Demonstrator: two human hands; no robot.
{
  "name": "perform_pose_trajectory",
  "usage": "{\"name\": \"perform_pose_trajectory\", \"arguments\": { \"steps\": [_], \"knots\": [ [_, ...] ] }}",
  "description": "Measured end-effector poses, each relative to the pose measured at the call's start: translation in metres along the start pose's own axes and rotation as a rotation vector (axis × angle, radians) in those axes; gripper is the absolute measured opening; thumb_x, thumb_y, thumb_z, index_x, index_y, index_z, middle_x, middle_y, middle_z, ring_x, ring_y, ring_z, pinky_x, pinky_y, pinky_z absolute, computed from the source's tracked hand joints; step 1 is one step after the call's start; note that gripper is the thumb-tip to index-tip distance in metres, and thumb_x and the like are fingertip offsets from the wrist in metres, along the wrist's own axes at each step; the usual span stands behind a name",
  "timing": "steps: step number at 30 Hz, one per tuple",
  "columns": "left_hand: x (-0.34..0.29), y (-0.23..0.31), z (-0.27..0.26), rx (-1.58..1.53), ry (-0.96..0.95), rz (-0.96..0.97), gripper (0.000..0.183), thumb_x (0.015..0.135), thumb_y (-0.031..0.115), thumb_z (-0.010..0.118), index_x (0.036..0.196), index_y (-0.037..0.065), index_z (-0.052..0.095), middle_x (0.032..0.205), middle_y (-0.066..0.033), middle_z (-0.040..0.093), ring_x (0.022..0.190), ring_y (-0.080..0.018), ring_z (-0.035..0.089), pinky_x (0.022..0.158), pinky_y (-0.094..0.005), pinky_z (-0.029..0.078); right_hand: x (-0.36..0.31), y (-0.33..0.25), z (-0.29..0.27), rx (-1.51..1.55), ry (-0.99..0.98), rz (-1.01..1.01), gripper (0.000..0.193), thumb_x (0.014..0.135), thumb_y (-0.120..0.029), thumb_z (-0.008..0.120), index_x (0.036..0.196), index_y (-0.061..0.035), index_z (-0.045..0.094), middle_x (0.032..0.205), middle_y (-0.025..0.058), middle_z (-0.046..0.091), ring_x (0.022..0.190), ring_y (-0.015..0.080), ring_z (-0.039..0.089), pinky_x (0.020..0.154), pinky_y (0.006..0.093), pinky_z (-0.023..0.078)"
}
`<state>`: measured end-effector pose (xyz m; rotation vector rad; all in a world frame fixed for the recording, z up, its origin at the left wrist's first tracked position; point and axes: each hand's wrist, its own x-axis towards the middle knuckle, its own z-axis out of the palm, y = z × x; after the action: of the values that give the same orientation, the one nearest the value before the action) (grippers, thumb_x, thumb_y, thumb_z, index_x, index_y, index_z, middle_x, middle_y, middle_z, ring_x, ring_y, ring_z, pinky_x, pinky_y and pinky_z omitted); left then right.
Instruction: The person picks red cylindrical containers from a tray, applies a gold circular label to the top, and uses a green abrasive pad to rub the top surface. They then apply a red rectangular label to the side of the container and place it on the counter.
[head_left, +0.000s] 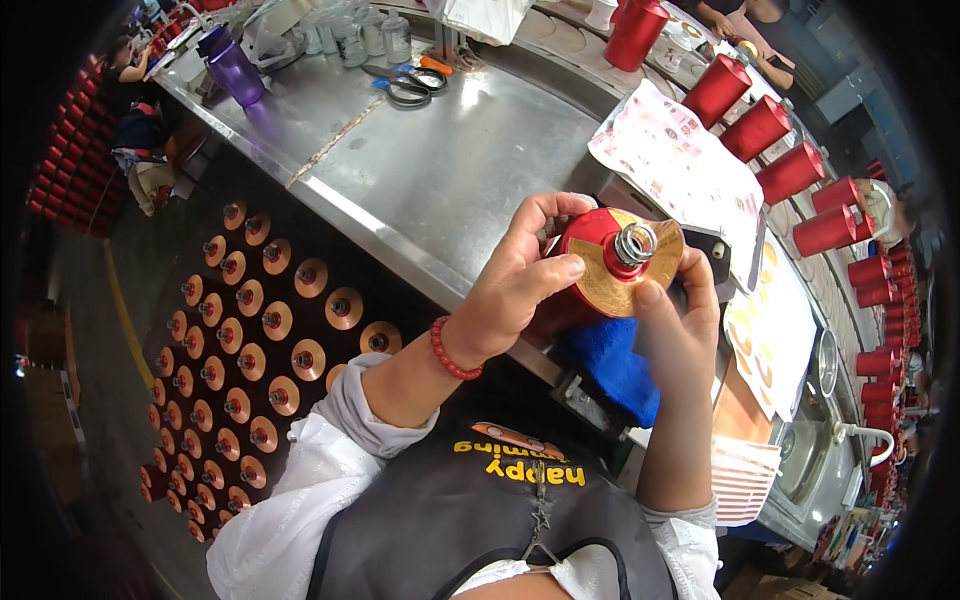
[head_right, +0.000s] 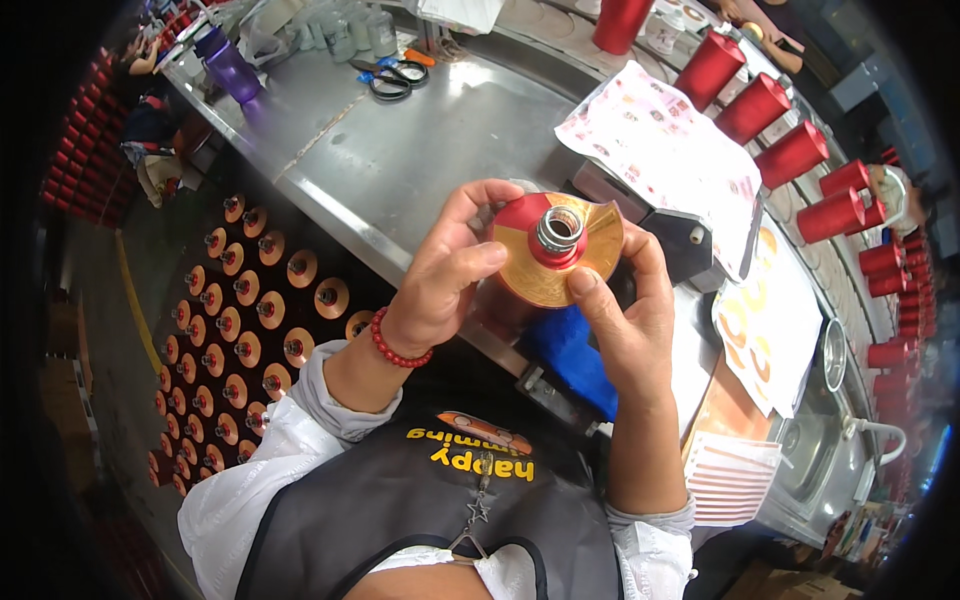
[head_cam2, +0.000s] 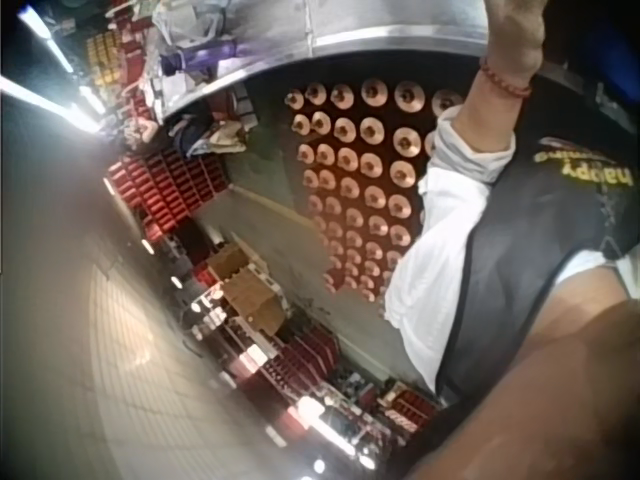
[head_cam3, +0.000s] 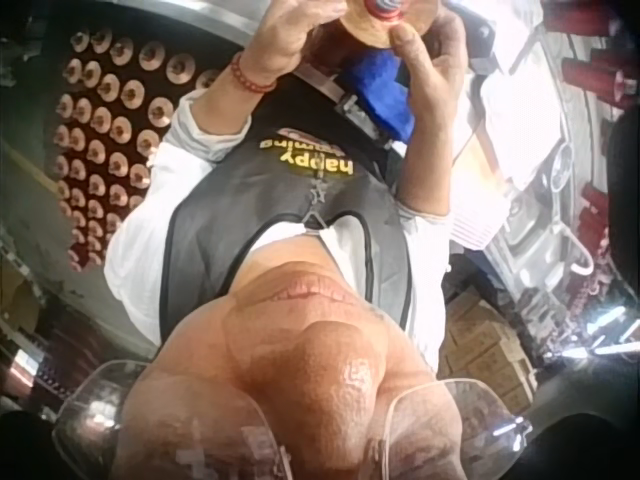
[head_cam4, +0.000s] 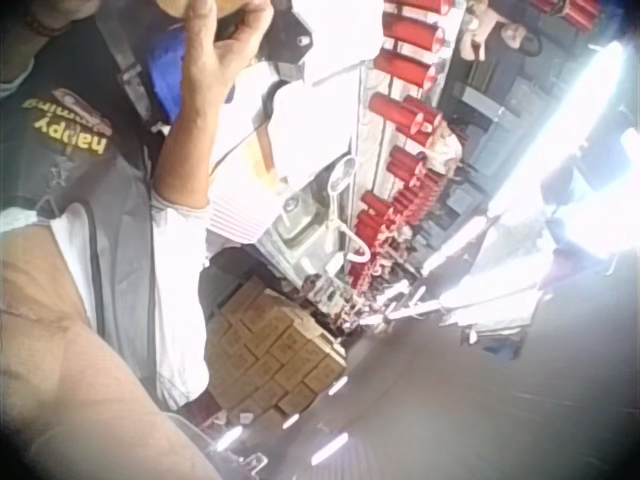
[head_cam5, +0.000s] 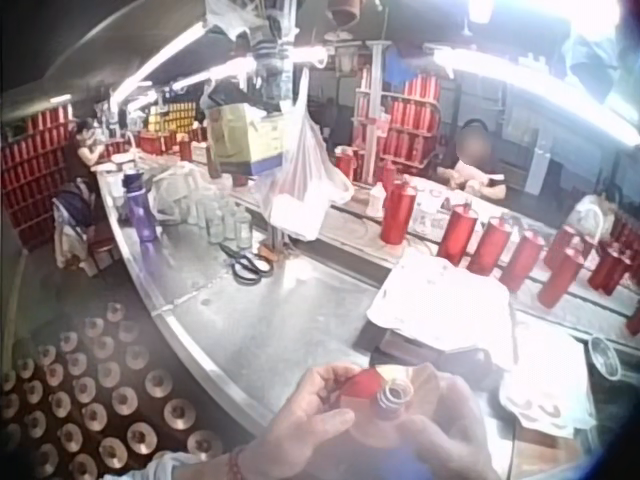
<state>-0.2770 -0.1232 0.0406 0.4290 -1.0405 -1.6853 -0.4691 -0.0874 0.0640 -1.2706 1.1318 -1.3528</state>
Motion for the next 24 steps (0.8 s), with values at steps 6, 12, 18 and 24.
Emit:
{"name": "perform_pose_trajectory", "arguments": {
  "steps": [6,12,18,24],
  "knots": [
    [0.0025,-0.0032,-0.0035,-0.004,-0.004,0.016,0.053,0.092,0.016,0.056,0.139,0.001,0.038,0.136,-0.0135,0.052,0.127,-0.0202,0.049,0.113,-0.0380,0.036,0.0010,-0.0002,-0.0007,-0.048,-0.011,-0.014,0.040,0.093,-0.023,0.072,0.123,-0.0015,0.054,0.119,0.0058,0.060,0.113,0.0144,0.052,0.105,0.0317,0.038],
    [0.0053,-0.0028,-0.0019,-0.008,-0.010,0.025,0.051,0.094,0.018,0.058,0.138,-0.001,0.038,0.130,-0.0124,0.053,0.121,-0.0165,0.051,0.109,-0.0340,0.040,0.0005,0.0012,-0.0004,0.079,0.006,0.072,0.041,0.094,-0.022,0.071,0.125,-0.0010,0.053,0.120,0.0067,0.060,0.115,0.0154,0.052,0.107,0.0330,0.036],
    [0.0062,-0.0056,-0.0044,0.018,-0.032,0.030,0.053,0.095,0.019,0.060,0.138,-0.002,0.038,0.128,-0.0115,0.053,0.119,-0.0148,0.051,0.107,-0.0324,0.041,0.0025,-0.0018,0.0001,-0.088,-0.015,-0.011,0.046,0.091,-0.022,0.073,0.126,-0.0006,0.053,0.122,0.0077,0.059,0.118,0.0164,0.051,0.108,0.0335,0.036],
    [0.0070,-0.0068,-0.0084,0.093,-0.077,0.014,0.062,0.095,0.023,0.061,0.144,0.001,0.030,0.136,-0.0169,0.052,0.126,-0.0212,0.053,0.109,-0.0380,0.042,0.0051,-0.0016,0.0001,-0.092,-0.015,-0.006,0.047,0.090,-0.023,0.075,0.124,-0.0004,0.054,0.121,0.0078,0.060,0.118,0.0167,0.051,0.108,0.0334,0.036]
  ]
}}
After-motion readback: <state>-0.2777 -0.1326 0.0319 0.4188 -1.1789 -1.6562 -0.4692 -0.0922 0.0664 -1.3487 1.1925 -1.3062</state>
